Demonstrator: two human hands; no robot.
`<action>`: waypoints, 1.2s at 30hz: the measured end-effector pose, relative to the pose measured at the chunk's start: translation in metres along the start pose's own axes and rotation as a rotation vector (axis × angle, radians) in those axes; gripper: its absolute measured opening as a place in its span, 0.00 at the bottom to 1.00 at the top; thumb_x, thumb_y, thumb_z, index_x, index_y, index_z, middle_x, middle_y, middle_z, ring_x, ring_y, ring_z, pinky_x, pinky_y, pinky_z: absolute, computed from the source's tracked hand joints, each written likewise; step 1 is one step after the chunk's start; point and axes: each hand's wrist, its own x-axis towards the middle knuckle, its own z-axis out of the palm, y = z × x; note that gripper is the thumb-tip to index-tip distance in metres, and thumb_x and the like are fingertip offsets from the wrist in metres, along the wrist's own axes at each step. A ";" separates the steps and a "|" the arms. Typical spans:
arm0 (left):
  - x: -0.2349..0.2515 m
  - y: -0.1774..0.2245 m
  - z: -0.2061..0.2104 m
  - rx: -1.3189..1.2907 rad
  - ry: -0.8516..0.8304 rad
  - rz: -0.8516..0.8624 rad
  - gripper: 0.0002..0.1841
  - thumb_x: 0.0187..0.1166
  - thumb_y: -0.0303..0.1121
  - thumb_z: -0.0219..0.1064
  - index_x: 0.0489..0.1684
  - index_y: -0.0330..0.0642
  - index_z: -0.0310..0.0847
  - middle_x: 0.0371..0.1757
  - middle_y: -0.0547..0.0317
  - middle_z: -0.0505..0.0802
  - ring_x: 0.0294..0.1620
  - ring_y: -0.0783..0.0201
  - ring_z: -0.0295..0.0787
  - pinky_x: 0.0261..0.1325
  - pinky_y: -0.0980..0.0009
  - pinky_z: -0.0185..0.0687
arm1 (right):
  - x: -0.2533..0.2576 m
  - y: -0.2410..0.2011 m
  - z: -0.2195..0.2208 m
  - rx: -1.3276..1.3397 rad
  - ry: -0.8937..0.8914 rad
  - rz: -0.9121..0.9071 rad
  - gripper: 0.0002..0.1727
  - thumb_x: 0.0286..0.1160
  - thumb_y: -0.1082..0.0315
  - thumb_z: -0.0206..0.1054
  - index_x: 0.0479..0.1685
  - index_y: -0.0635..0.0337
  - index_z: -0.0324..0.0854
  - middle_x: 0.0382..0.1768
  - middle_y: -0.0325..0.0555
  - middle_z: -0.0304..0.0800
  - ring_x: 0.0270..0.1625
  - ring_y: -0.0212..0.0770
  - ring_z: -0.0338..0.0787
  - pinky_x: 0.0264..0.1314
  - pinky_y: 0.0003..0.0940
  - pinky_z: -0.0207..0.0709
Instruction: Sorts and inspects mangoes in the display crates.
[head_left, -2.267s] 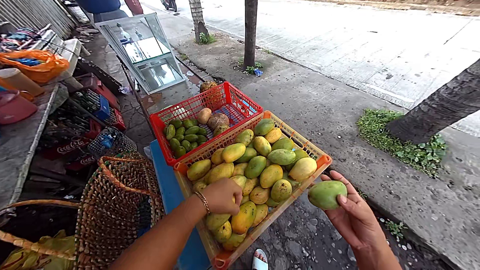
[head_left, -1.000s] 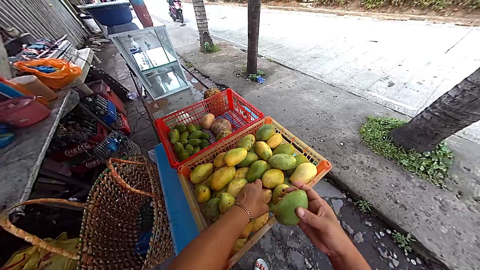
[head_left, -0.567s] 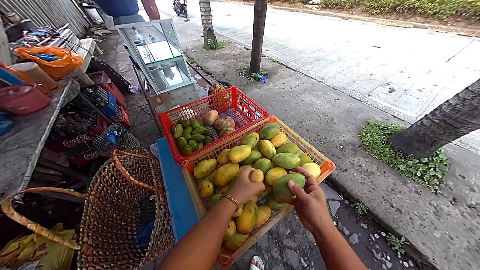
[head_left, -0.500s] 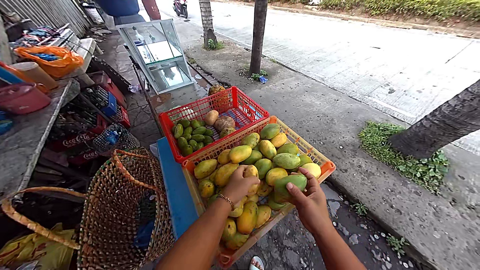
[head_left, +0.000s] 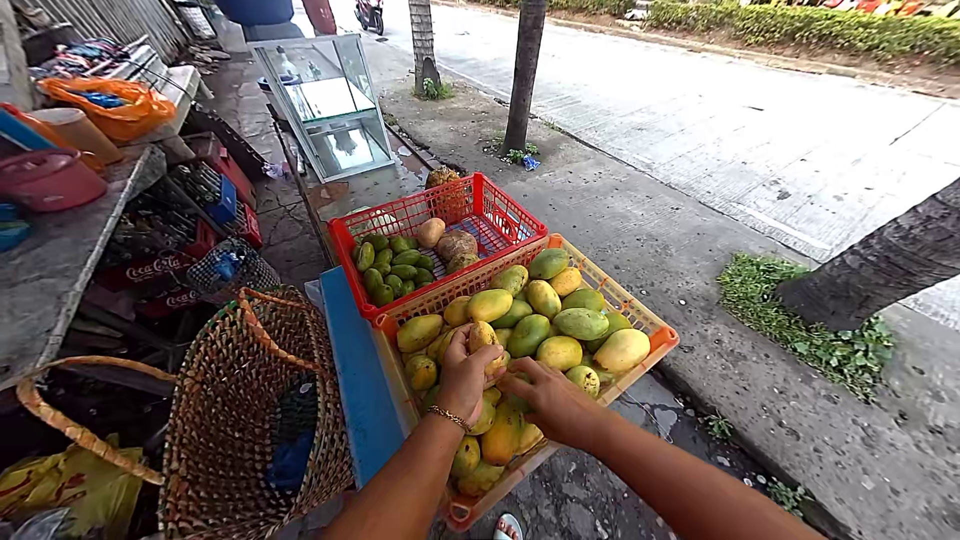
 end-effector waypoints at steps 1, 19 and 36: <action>-0.001 0.000 0.000 -0.011 0.004 0.005 0.24 0.78 0.17 0.63 0.74 0.34 0.69 0.64 0.37 0.82 0.53 0.46 0.90 0.48 0.56 0.92 | 0.003 0.001 -0.003 -0.050 -0.063 -0.018 0.37 0.63 0.83 0.72 0.78 0.51 0.76 0.79 0.60 0.72 0.79 0.65 0.74 0.76 0.62 0.72; -0.013 0.008 -0.022 -0.058 -0.065 0.016 0.26 0.74 0.15 0.65 0.73 0.35 0.70 0.64 0.38 0.83 0.54 0.47 0.90 0.51 0.55 0.92 | 0.020 0.000 -0.021 -0.362 -0.344 0.086 0.39 0.61 0.79 0.75 0.78 0.46 0.74 0.74 0.62 0.74 0.79 0.70 0.72 0.81 0.88 0.31; -0.014 0.016 -0.026 -0.030 -0.087 -0.008 0.27 0.73 0.14 0.65 0.74 0.36 0.70 0.64 0.38 0.84 0.53 0.47 0.91 0.51 0.56 0.93 | 0.033 -0.002 -0.018 -0.464 -0.366 -0.010 0.28 0.65 0.86 0.67 0.69 0.60 0.79 0.69 0.66 0.76 0.71 0.68 0.77 0.74 0.73 0.59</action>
